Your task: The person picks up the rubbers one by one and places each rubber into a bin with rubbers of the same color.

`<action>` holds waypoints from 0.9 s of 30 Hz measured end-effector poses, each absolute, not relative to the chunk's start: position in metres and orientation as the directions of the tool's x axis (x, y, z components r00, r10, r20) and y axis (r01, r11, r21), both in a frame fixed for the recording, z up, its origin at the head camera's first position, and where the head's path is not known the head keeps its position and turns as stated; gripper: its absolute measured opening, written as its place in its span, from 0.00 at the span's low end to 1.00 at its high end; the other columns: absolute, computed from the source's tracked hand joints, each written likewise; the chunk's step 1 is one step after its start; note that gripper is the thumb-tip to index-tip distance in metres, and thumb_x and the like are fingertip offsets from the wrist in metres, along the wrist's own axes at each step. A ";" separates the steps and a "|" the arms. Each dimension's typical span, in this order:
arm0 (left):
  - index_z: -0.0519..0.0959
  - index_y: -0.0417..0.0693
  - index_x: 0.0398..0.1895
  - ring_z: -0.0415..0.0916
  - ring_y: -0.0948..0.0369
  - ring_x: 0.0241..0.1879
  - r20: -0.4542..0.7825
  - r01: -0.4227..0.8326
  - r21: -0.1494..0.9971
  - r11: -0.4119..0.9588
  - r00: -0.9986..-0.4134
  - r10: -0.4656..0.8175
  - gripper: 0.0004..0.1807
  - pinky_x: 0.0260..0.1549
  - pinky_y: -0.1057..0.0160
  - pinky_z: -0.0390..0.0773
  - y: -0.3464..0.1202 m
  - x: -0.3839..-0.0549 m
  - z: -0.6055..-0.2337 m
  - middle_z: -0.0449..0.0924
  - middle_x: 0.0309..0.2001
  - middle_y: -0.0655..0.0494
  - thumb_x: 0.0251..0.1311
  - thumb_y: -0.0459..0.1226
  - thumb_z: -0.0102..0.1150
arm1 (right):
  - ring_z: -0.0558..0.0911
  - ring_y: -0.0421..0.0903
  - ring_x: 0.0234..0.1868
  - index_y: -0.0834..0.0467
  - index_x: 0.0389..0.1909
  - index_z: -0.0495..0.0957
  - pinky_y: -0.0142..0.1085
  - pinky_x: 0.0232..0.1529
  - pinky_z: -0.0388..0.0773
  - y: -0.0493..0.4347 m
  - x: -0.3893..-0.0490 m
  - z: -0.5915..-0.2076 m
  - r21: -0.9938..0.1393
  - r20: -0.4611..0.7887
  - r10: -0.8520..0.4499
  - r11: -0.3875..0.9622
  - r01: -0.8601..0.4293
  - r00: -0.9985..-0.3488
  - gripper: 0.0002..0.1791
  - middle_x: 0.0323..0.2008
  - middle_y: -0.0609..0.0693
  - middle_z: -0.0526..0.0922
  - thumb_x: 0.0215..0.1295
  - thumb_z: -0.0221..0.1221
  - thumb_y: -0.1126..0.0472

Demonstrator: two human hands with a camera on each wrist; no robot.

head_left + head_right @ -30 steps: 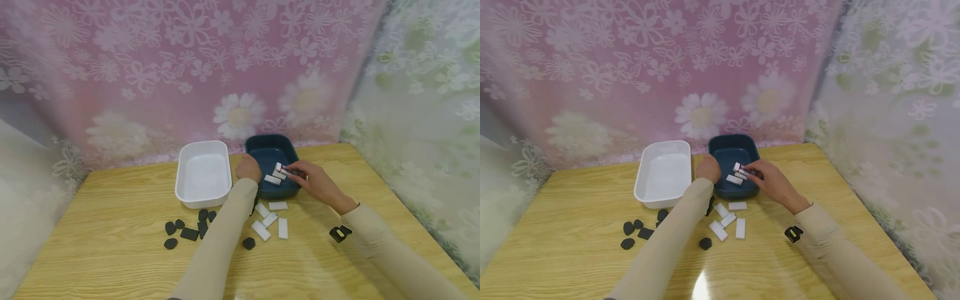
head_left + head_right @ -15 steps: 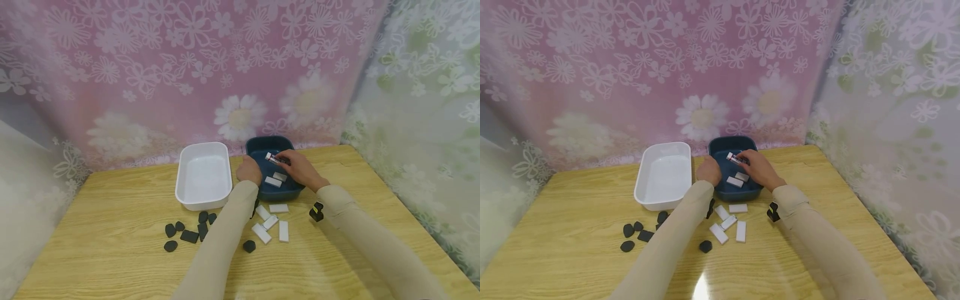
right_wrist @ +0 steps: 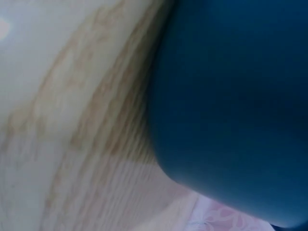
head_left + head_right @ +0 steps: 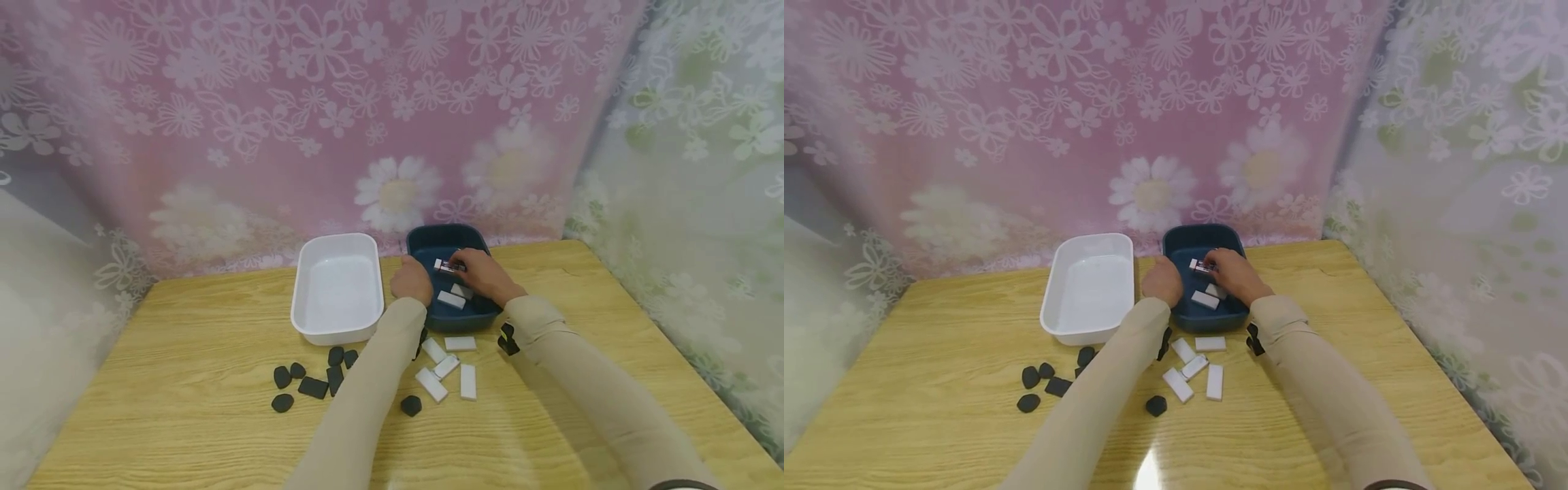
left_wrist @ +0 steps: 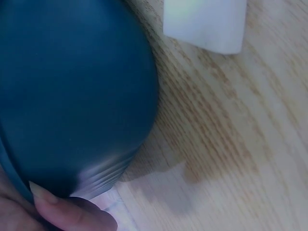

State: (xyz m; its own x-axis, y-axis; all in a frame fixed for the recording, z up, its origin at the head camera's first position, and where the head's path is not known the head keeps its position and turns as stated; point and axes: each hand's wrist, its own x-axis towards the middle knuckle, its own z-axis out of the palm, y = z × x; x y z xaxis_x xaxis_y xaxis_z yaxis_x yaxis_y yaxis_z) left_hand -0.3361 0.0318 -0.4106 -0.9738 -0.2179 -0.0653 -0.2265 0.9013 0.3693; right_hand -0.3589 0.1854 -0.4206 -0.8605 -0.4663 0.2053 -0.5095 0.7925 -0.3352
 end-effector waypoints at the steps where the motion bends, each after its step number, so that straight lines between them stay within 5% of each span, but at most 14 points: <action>1: 0.67 0.40 0.54 0.81 0.54 0.39 -0.064 -0.225 0.373 0.900 -0.974 -0.218 0.21 0.37 0.55 0.80 0.033 -0.335 -0.410 0.83 0.41 0.47 0.64 0.41 0.56 | 0.79 0.54 0.45 0.64 0.44 0.80 0.48 0.48 0.74 0.186 -0.359 -0.421 -0.334 0.199 -0.463 0.796 -0.504 -0.863 0.10 0.42 0.58 0.81 0.63 0.61 0.68; 27: 0.67 0.40 0.52 0.82 0.54 0.37 -0.046 -0.209 0.356 0.911 -0.977 -0.206 0.20 0.33 0.55 0.81 0.033 -0.335 -0.411 0.83 0.39 0.46 0.63 0.42 0.57 | 0.78 0.56 0.50 0.64 0.48 0.80 0.50 0.52 0.72 0.177 -0.359 -0.419 -0.286 0.002 -0.444 0.858 -0.426 -0.896 0.12 0.48 0.59 0.80 0.68 0.55 0.64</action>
